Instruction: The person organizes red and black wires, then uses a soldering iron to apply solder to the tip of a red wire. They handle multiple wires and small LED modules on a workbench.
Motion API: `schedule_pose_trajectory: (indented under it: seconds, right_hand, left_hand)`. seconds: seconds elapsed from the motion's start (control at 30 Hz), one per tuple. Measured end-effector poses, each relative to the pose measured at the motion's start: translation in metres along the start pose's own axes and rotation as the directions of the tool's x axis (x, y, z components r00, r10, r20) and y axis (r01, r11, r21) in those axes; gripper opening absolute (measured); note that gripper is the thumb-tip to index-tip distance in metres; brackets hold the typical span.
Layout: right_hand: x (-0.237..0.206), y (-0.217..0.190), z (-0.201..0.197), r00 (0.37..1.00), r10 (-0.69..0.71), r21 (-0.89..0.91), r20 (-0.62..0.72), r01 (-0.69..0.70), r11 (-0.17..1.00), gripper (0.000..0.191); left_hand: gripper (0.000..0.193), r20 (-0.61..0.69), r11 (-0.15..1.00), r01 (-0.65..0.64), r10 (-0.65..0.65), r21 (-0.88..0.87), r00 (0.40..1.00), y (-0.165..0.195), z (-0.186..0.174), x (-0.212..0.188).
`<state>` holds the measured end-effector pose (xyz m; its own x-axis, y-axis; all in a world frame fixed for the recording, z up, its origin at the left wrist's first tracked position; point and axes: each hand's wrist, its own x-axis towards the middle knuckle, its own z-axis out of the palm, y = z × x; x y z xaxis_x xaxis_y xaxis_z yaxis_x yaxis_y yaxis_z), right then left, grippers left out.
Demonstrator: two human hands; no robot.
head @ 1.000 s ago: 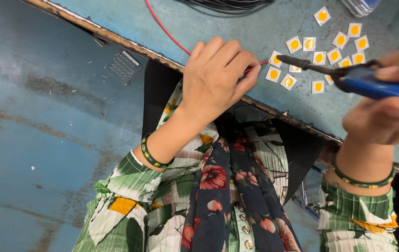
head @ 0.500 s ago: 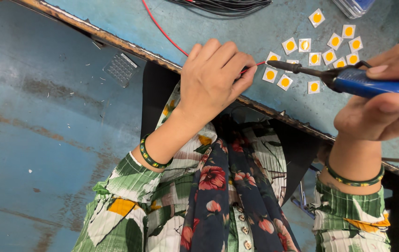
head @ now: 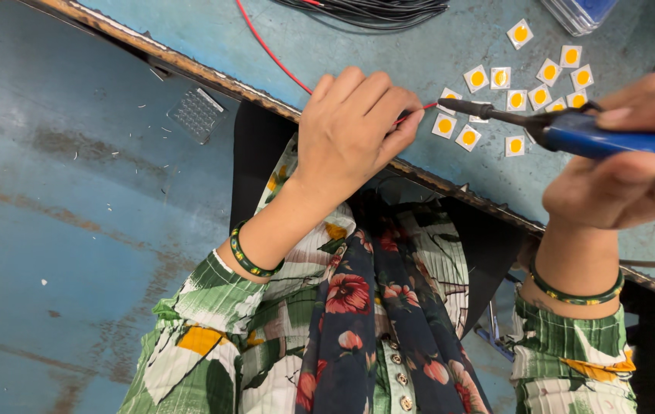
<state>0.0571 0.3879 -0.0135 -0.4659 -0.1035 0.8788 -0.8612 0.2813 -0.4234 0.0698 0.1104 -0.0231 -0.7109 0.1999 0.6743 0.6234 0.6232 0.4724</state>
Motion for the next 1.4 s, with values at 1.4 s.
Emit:
schedule_pose_trajectory:
  seconds: [1.4]
  right_hand:
    - [0.0036,-0.0024,-0.0004,0.998,0.026,-0.031,0.058,-0.025,0.999,0.045]
  left_hand:
    - [0.020,0.024,1.000,0.003,-0.003,0.001,1.000,0.0009,0.0005,0.0002]
